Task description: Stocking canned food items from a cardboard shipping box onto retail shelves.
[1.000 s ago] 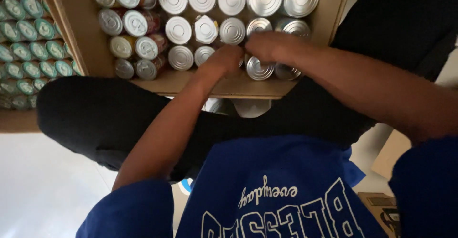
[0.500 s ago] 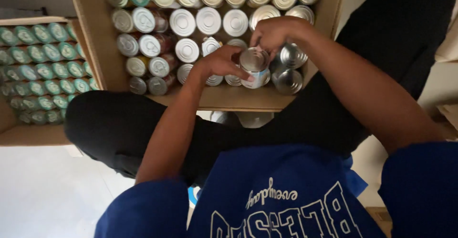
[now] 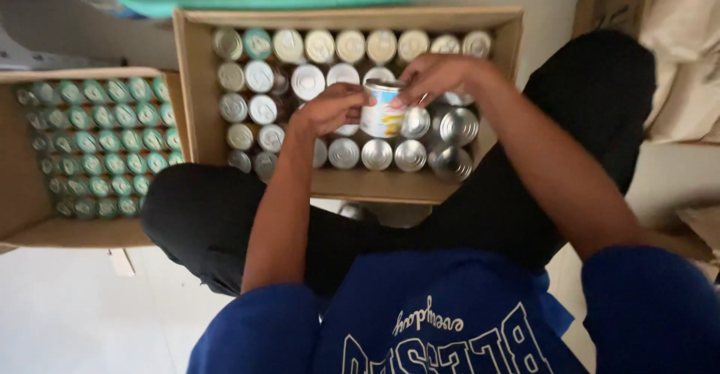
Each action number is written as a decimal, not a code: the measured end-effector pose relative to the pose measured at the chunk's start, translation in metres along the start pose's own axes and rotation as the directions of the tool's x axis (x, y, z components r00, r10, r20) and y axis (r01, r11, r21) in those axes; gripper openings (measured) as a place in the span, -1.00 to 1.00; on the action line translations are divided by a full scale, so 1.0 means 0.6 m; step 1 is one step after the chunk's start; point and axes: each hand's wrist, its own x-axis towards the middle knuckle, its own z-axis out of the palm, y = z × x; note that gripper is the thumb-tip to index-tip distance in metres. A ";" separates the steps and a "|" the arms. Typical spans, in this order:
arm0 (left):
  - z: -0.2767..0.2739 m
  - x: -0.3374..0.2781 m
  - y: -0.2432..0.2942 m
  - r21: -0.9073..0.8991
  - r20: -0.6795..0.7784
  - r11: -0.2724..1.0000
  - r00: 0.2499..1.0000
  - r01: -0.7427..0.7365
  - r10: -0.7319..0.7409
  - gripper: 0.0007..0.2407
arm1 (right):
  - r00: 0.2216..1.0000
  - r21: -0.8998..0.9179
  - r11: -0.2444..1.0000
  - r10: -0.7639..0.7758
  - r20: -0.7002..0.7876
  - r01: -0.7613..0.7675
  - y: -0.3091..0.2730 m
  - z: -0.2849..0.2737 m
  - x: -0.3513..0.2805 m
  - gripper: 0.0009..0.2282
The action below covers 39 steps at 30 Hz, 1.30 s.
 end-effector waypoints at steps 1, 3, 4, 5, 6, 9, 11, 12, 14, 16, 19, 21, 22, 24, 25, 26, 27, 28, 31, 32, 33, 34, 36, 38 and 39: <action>0.005 -0.004 0.006 0.014 0.005 1.000 1.000 -0.018 0.018 -0.49 | 1.000 -0.013 1.000 -0.010 -0.017 0.010 0.007 0.008 -0.001 -0.41; 0.008 -0.011 0.034 -0.060 0.003 0.996 0.998 -0.059 0.060 -0.53 | 0.991 0.108 0.994 0.033 -0.133 -0.019 0.007 0.014 0.002 -0.45; 0.015 -0.018 0.048 -0.037 0.008 0.996 0.996 -0.086 0.086 -0.53 | 0.988 0.089 0.996 0.010 -0.156 0.004 0.013 0.010 0.009 -0.45; 0.023 -0.028 0.053 -0.080 -0.001 0.991 0.994 -0.107 0.108 -0.53 | 0.989 0.243 0.969 -0.010 -0.148 0.046 0.022 0.008 0.017 -0.45; 0.030 -0.037 0.057 -0.123 -0.008 0.984 0.992 -0.129 0.129 -0.52 | 0.990 0.391 0.916 -0.034 -0.139 0.086 0.032 0.006 0.028 -0.45; 0.042 -0.045 0.070 -0.206 -0.017 0.960 0.982 -0.187 0.188 -0.49 | 0.976 0.418 0.887 -0.137 -0.168 0.196 0.042 -0.019 0.033 -0.46; 0.049 -0.045 0.084 -0.244 -0.022 0.946 0.976 -0.214 0.216 -0.48 | 0.981 0.468 0.868 -0.093 -0.172 0.164 0.021 -0.009 0.025 -0.46; 0.052 -0.043 0.091 -0.289 -0.018 0.932 0.974 -0.220 0.224 -0.48 | 0.985 0.533 0.837 -0.036 -0.171 0.123 0.013 -0.006 0.022 -0.46; 0.060 -0.058 0.100 -0.270 -0.044 0.941 0.979 -0.202 0.197 -0.50 | 0.990 0.602 0.787 -0.075 -0.117 0.130 -0.034 0.019 -0.019 -0.45; 0.063 -0.057 0.106 -0.252 -0.063 0.951 0.984 -0.178 0.168 -0.51 | 0.991 0.670 0.730 -0.114 -0.071 0.132 -0.047 0.025 -0.036 -0.44; 0.052 -0.047 0.080 -0.160 -0.161 0.972 0.976 -0.173 0.148 -0.56 | 0.970 0.626 0.742 -0.158 -0.183 0.239 -0.005 0.013 -0.008 -0.48; 0.030 -0.031 0.064 0.116 -0.203 0.976 0.958 -0.183 0.204 -0.55 | 0.885 0.521 0.721 -0.309 -0.350 0.457 0.022 -0.022 0.029 -0.57; 0.023 -0.035 0.042 0.131 -0.203 0.968 0.950 -0.215 0.238 -0.55 | 0.874 0.493 0.727 -0.333 -0.354 0.478 0.022 0.004 0.027 -0.57; -0.020 0.005 0.063 0.784 -0.203 0.617 0.910 -0.070 0.361 -0.47 | 0.824 0.277 0.821 -0.352 -0.443 0.500 -0.014 -0.012 0.043 -0.52; 0.011 -0.027 0.111 0.798 -0.192 0.594 0.889 -0.106 0.417 -0.47 | 0.802 0.222 0.821 -0.392 -0.452 0.527 -0.046 -0.001 0.028 -0.52; 0.039 -0.058 0.153 0.720 -0.204 0.656 0.835 -0.226 0.511 -0.43 | 0.780 0.131 0.846 -0.404 -0.477 0.517 -0.072 0.008 0.018 -0.51; 0.071 -0.097 0.164 0.625 -0.224 0.703 0.784 -0.340 0.578 -0.31 | 0.766 0.060 0.868 -0.401 -0.502 0.494 -0.076 0.040 0.010 -0.50; 0.076 -0.097 0.168 0.633 -0.215 0.682 0.763 -0.366 0.609 -0.31 | 0.751 0.024 0.862 -0.426 -0.504 0.506 -0.079 0.027 0.018 -0.50; 0.087 -0.119 0.189 0.593 -0.389 0.746 0.704 -0.303 0.595 -0.27 | 0.726 0.039 0.776 -0.569 -0.385 0.630 -0.128 0.026 0.008 -0.43; 0.092 -0.131 0.211 0.590 -0.400 0.738 0.674 -0.329 0.621 -0.27 | 0.715 0.046 0.761 -0.585 -0.382 0.647 -0.174 0.036 -0.027 -0.35; 0.097 -0.148 0.225 0.586 -0.416 0.732 0.647 -0.348 0.640 -0.26 | 0.707 0.061 0.746 -0.598 -0.376 0.663 -0.215 0.055 -0.059 -0.27; 0.099 -0.157 0.257 0.594 -0.417 0.725 0.636 -0.350 0.649 -0.26 | 0.700 0.054 0.739 -0.610 -0.370 0.672 -0.239 0.038 -0.062 -0.27; 0.107 -0.170 0.317 0.693 -0.330 0.579 0.524 -0.430 0.785 -0.32 | 0.659 -0.137 0.798 -0.569 -0.492 0.587 -0.280 0.004 -0.073 -0.19; 0.108 -0.155 0.395 0.688 -0.295 0.520 0.460 -0.506 0.838 -0.32 | 0.561 -0.147 0.699 -0.665 -0.492 0.700 -0.359 -0.033 -0.107 -0.23; 0.112 -0.144 0.438 0.668 -0.276 0.470 0.394 -0.578 0.877 -0.33 | 0.467 -0.153 0.597 -0.740 -0.484 0.788 -0.400 -0.056 -0.127 -0.27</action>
